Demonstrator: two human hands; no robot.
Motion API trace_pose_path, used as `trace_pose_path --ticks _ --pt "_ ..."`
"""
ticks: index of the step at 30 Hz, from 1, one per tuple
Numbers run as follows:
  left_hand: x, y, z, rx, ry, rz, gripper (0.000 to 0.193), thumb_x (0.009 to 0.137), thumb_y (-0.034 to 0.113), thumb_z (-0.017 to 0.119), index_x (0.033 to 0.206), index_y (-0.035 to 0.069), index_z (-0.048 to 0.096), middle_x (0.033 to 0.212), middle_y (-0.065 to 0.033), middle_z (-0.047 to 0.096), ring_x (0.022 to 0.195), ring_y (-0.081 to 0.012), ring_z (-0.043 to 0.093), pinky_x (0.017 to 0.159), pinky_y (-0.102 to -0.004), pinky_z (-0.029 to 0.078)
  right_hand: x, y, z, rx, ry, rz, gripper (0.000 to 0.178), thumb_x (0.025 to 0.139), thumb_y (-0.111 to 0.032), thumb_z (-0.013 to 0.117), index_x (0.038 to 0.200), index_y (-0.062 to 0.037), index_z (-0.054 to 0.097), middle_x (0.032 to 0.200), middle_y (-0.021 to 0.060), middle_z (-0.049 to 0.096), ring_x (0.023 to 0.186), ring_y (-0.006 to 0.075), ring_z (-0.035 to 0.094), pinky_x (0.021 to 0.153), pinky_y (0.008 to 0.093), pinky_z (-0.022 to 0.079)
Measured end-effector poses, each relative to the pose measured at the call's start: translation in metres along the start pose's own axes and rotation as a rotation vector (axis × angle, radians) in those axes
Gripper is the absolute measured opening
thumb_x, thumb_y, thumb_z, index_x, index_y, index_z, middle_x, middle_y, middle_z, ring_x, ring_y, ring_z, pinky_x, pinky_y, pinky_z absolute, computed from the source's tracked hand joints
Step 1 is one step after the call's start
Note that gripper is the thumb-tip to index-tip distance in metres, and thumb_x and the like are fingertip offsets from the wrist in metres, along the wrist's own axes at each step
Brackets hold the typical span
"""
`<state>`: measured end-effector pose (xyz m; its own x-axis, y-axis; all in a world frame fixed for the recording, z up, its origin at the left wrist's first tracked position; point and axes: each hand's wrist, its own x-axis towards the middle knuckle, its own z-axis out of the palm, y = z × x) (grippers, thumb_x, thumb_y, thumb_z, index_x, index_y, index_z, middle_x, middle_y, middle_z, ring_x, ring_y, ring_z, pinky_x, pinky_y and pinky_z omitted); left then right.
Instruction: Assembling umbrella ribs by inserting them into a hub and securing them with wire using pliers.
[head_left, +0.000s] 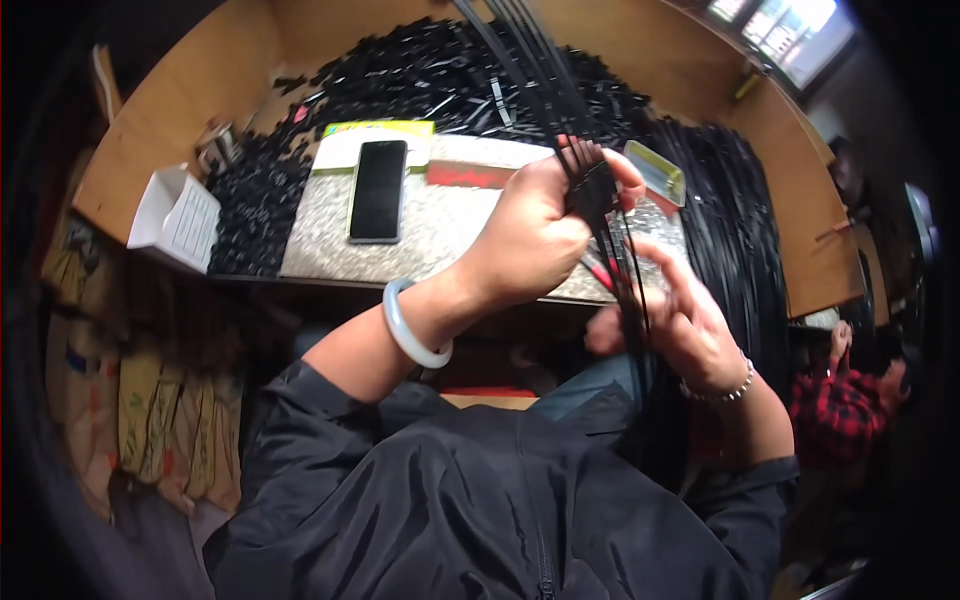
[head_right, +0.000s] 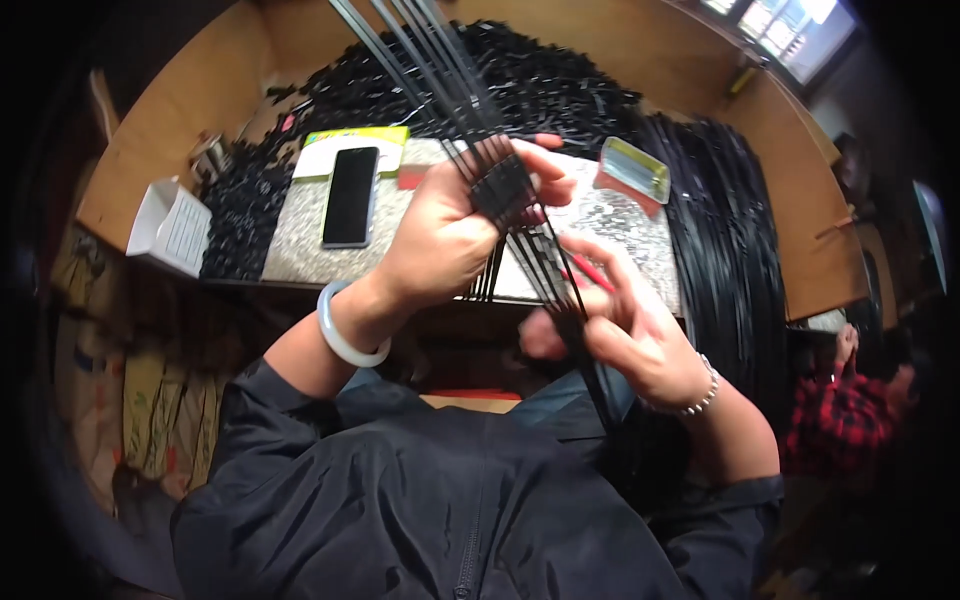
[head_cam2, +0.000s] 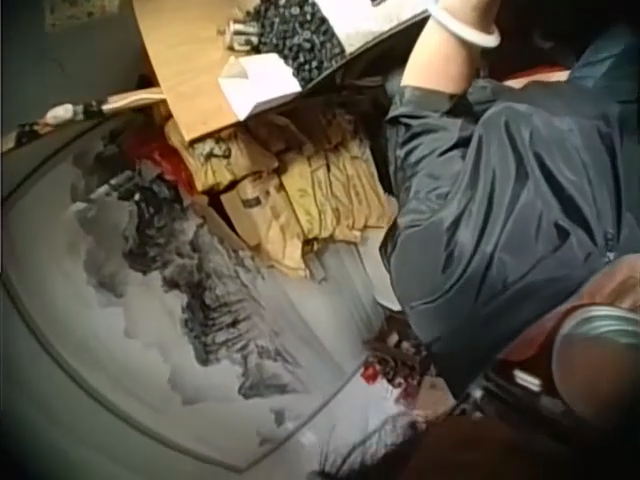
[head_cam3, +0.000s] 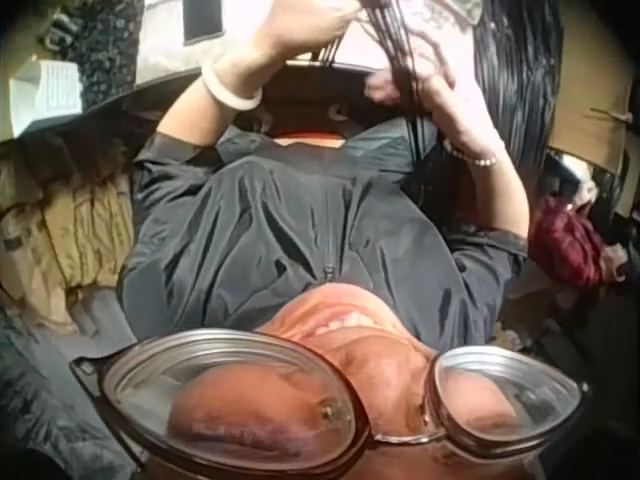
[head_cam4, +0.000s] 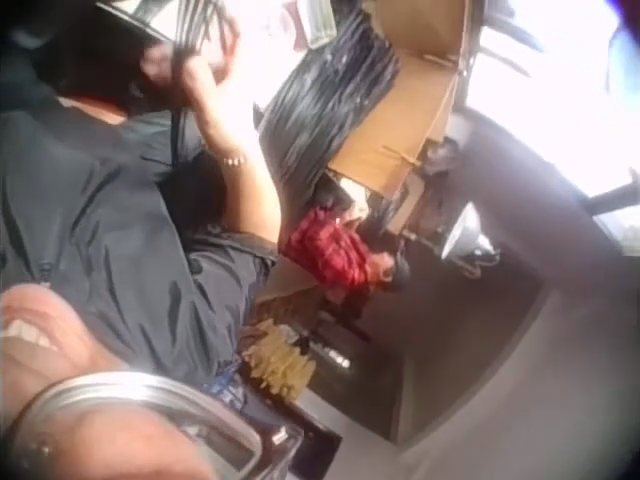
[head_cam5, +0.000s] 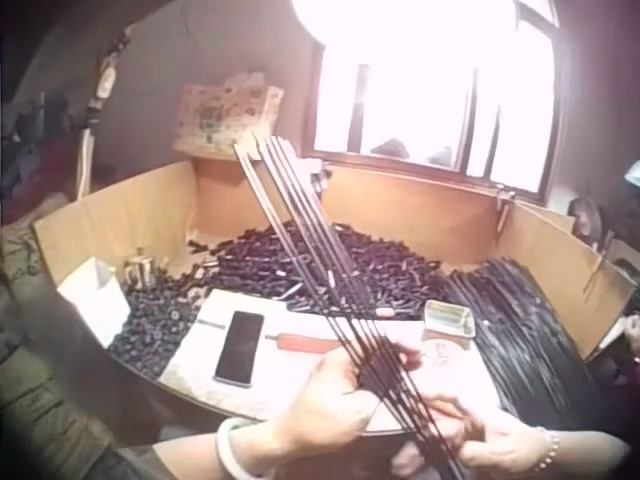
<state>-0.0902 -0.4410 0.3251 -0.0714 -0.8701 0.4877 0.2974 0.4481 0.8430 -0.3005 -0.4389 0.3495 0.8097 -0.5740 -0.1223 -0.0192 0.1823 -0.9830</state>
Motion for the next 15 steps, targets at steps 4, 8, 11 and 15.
trace_pose_path --ticks 4,8,11,15 --pt "0.005 -0.003 -0.013 0.079 0.067 0.042 0.020 0.092 0.003 0.049 0.109 -0.003 0.058 0.096 -0.0124 0.067 0.091 -0.0169 0.064 0.084 -0.0288 0.050 -0.028 0.012 0.015 0.113 -0.050 0.319 0.052 0.094 -0.036 0.051 0.132 -0.0037 0.035 0.077 0.0127 0.062 0.055 0.0147 0.058 0.053 0.0234 0.045" --pt "0.001 -0.023 -0.025 0.324 0.008 0.088 0.023 0.092 0.011 0.054 0.109 -0.004 0.057 0.090 -0.0102 0.069 0.087 -0.0145 0.065 0.080 -0.0275 0.051 -0.040 0.006 0.023 -0.057 0.286 0.089 0.037 0.100 -0.032 0.036 0.092 0.0015 0.051 0.050 -0.0006 0.043 0.039 0.0042 0.033 0.039 0.0192 0.027" --pt "-0.025 -0.068 -0.055 0.555 -0.138 -0.006 0.021 0.093 0.014 0.052 0.099 -0.002 0.063 0.086 -0.0110 0.070 0.085 -0.0183 0.068 0.078 -0.0295 0.052 -0.044 0.010 0.020 0.027 0.271 -0.139 0.036 0.098 -0.034 0.041 0.086 0.0000 0.046 0.053 -0.0022 0.040 0.037 0.0029 0.028 0.036 0.0189 0.023" --pt "0.037 -0.112 -0.103 0.916 -0.192 0.217 0.024 0.080 0.003 0.061 0.103 0.006 0.065 0.094 -0.0114 0.068 0.088 -0.0245 0.067 0.079 -0.0318 0.053 -0.047 0.073 0.020 -0.261 0.328 -0.218 0.032 0.098 -0.029 0.041 0.090 0.0007 0.049 0.062 0.0021 0.049 0.044 0.0070 0.041 0.042 0.0213 0.034"
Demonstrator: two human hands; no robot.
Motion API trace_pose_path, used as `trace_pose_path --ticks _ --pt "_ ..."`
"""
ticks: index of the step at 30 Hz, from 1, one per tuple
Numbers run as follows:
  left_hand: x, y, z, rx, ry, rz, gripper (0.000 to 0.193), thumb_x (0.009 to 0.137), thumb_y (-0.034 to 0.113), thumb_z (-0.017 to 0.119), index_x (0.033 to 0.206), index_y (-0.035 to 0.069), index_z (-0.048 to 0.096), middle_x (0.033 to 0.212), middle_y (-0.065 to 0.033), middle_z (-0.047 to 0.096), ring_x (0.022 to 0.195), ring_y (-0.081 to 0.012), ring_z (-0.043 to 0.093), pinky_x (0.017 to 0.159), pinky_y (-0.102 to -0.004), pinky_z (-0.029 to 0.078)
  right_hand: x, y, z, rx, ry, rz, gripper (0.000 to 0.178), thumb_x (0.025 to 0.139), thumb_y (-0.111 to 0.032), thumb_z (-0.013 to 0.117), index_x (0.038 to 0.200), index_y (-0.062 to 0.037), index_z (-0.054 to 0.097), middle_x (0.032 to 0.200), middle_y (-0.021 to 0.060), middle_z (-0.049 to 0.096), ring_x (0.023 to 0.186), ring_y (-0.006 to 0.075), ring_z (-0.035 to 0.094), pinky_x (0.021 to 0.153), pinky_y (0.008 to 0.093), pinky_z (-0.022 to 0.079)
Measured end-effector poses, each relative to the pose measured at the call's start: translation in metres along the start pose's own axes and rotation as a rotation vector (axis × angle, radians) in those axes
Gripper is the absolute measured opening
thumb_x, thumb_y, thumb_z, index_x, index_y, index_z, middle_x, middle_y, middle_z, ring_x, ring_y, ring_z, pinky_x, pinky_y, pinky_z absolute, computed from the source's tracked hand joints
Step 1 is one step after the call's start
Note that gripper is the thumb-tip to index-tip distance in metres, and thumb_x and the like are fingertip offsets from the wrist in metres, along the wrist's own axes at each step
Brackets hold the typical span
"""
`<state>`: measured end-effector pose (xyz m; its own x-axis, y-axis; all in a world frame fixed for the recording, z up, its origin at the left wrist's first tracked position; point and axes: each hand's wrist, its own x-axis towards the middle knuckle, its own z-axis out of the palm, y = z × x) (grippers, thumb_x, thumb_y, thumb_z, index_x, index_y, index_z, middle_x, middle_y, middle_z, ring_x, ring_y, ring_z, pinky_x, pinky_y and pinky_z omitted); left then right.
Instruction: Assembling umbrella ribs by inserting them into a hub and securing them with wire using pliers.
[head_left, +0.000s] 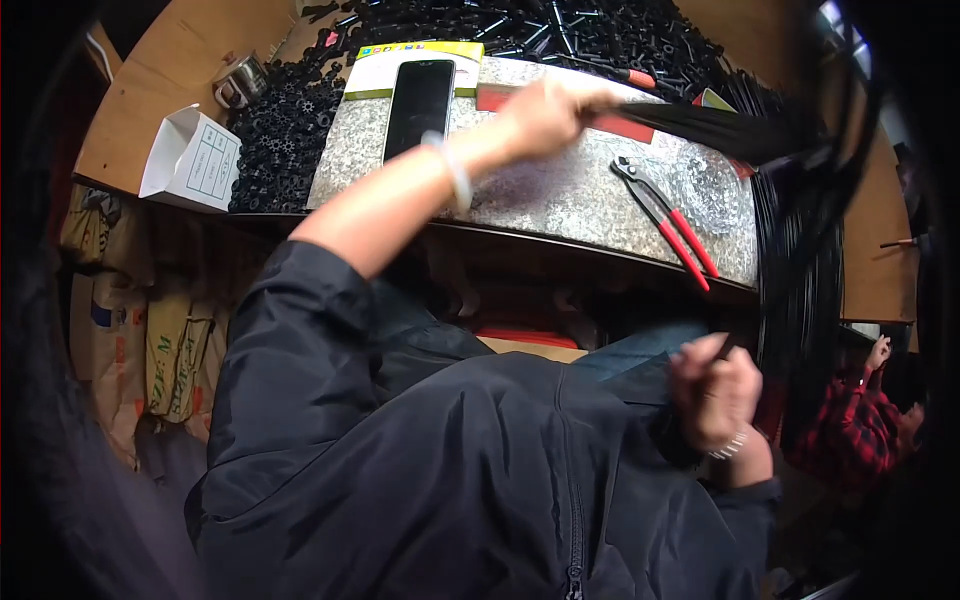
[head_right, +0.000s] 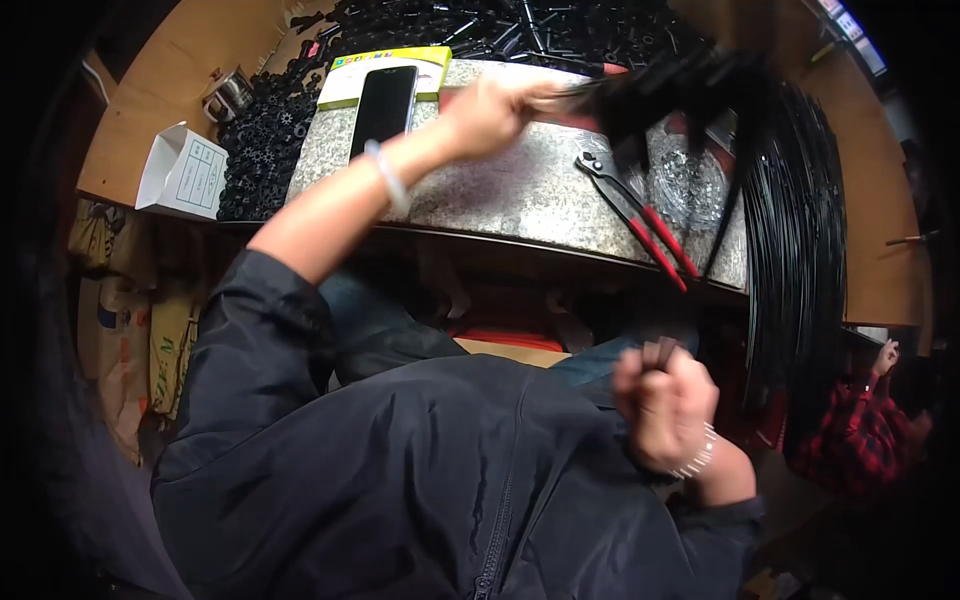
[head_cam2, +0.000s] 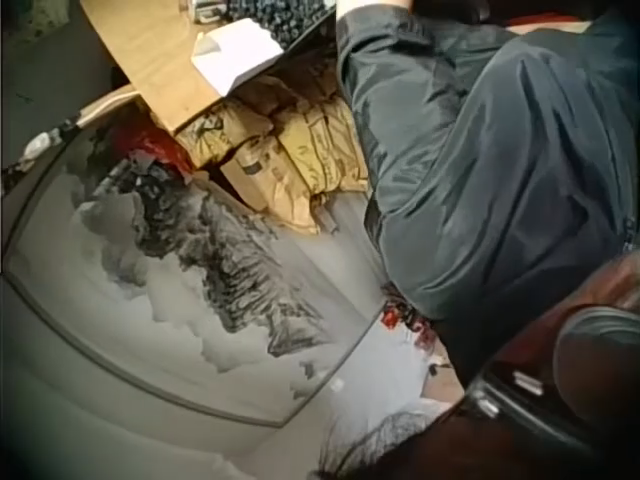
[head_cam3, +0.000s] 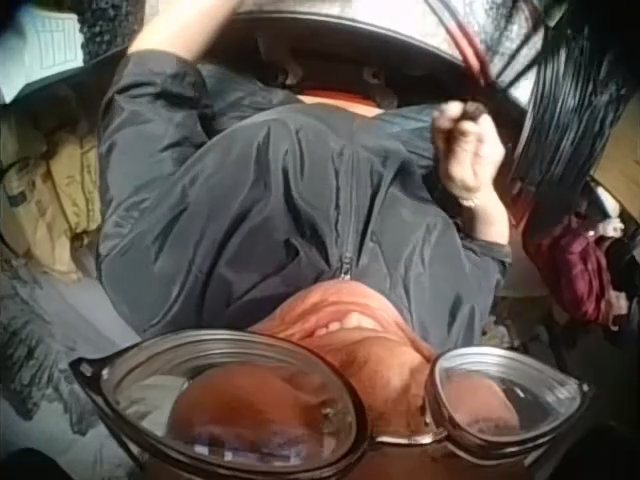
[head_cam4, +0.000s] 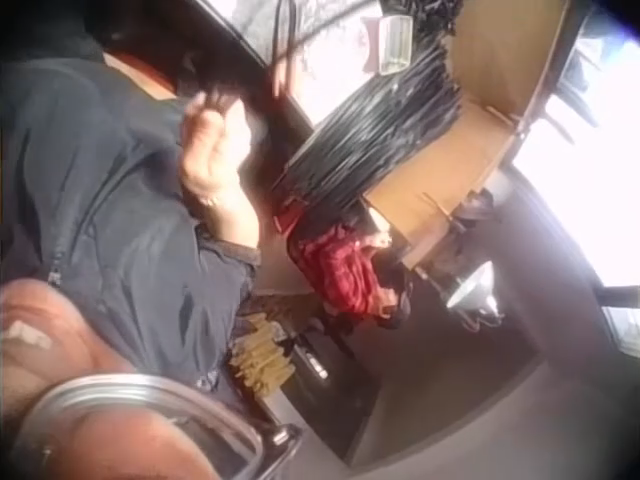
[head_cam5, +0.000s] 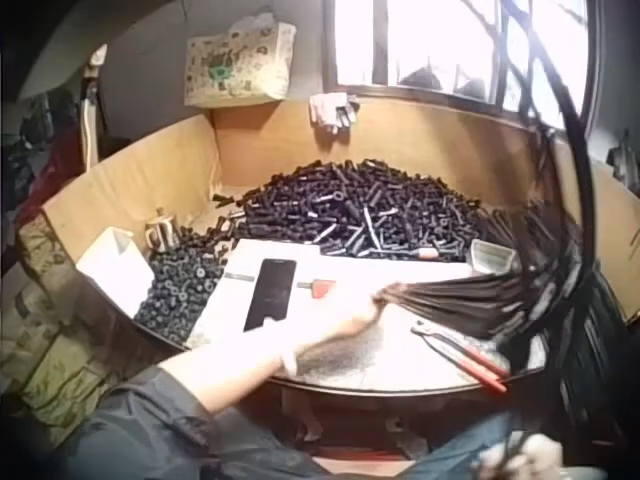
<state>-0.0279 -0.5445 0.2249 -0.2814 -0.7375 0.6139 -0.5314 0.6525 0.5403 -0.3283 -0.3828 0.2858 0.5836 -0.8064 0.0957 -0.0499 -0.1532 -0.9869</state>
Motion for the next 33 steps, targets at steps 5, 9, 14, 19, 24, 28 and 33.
trace_pose_path --ticks 5,9,14,19,24,28,33 --pt "0.040 -0.091 -0.026 0.658 -0.096 0.006 0.029 0.081 0.019 0.058 0.110 0.013 0.061 0.095 -0.0153 0.063 0.082 -0.0319 0.064 0.070 -0.0398 0.054 0.046 0.116 0.039 -0.409 0.111 -0.199 0.015 0.093 -0.008 0.043 0.085 -0.0026 0.054 0.057 0.0077 0.052 0.047 0.0223 0.054 0.046 0.0306 0.042" --pt "0.030 -0.033 -0.042 0.613 -0.323 -0.101 0.076 0.065 0.029 0.076 0.131 0.008 0.043 0.117 -0.0213 0.053 0.106 -0.0369 0.055 0.091 -0.0412 0.046 0.054 0.174 0.044 -0.406 0.176 -0.204 0.017 0.095 -0.013 0.047 0.084 -0.0019 0.054 0.057 0.0102 0.050 0.046 0.0255 0.053 0.045 0.0327 0.040" --pt "-0.038 0.058 -0.026 0.185 -0.509 0.129 0.096 0.060 0.057 0.075 0.139 0.018 0.037 0.146 -0.0199 0.026 0.134 -0.0466 0.021 0.107 -0.0563 0.022 0.056 0.195 0.045 -0.380 0.132 -0.249 0.018 0.095 -0.014 0.046 0.084 -0.0013 0.053 0.057 0.0114 0.051 0.048 0.0277 0.053 0.046 0.0336 0.041" --pt "-0.063 0.057 0.015 0.004 -0.425 0.147 0.019 0.083 0.023 0.061 0.102 0.017 0.061 0.129 -0.0061 0.050 0.132 -0.0351 0.033 0.105 -0.0607 0.018 0.058 0.183 0.035 -0.515 -0.074 -0.040 0.030 0.091 -0.019 0.052 0.112 0.0033 0.050 0.097 0.0241 0.059 0.093 0.0385 0.058 0.080 0.0422 0.047" --pt "-0.093 0.051 0.022 0.258 -0.518 0.195 0.060 0.078 0.020 0.066 0.132 0.037 0.046 0.141 -0.0186 0.037 0.132 -0.0344 0.034 0.106 -0.0548 0.026 0.068 0.064 -0.023 -0.506 -0.695 0.269 0.045 0.083 -0.029 0.065 0.114 0.0037 0.057 0.108 0.0234 0.061 0.102 0.0349 0.059 0.088 0.0377 0.047" --pt "-0.084 0.063 0.013 0.408 -0.663 0.112 0.077 0.072 0.021 0.067 0.135 0.050 0.033 0.146 -0.0208 0.025 0.136 -0.0463 0.016 0.107 -0.0607 0.017 0.127 -0.003 -0.075 -0.771 -0.099 0.115 0.015 0.080 -0.012 0.068 0.084 0.0022 0.069 0.071 0.0108 0.067 0.065 0.0126 0.063 0.060 0.0255 0.049" --pt "-0.083 0.058 0.021 0.384 -0.558 0.163 0.075 0.075 0.023 0.065 0.134 0.054 0.030 0.134 -0.0210 0.038 0.132 -0.0500 0.021 0.105 -0.0637 0.020 0.229 0.047 -0.168 -1.127 0.267 -0.039 0.019 0.079 -0.015 0.068 0.088 0.0019 0.069 0.078 0.0163 0.068 0.068 0.0220 0.067 0.065 0.0296 0.050"
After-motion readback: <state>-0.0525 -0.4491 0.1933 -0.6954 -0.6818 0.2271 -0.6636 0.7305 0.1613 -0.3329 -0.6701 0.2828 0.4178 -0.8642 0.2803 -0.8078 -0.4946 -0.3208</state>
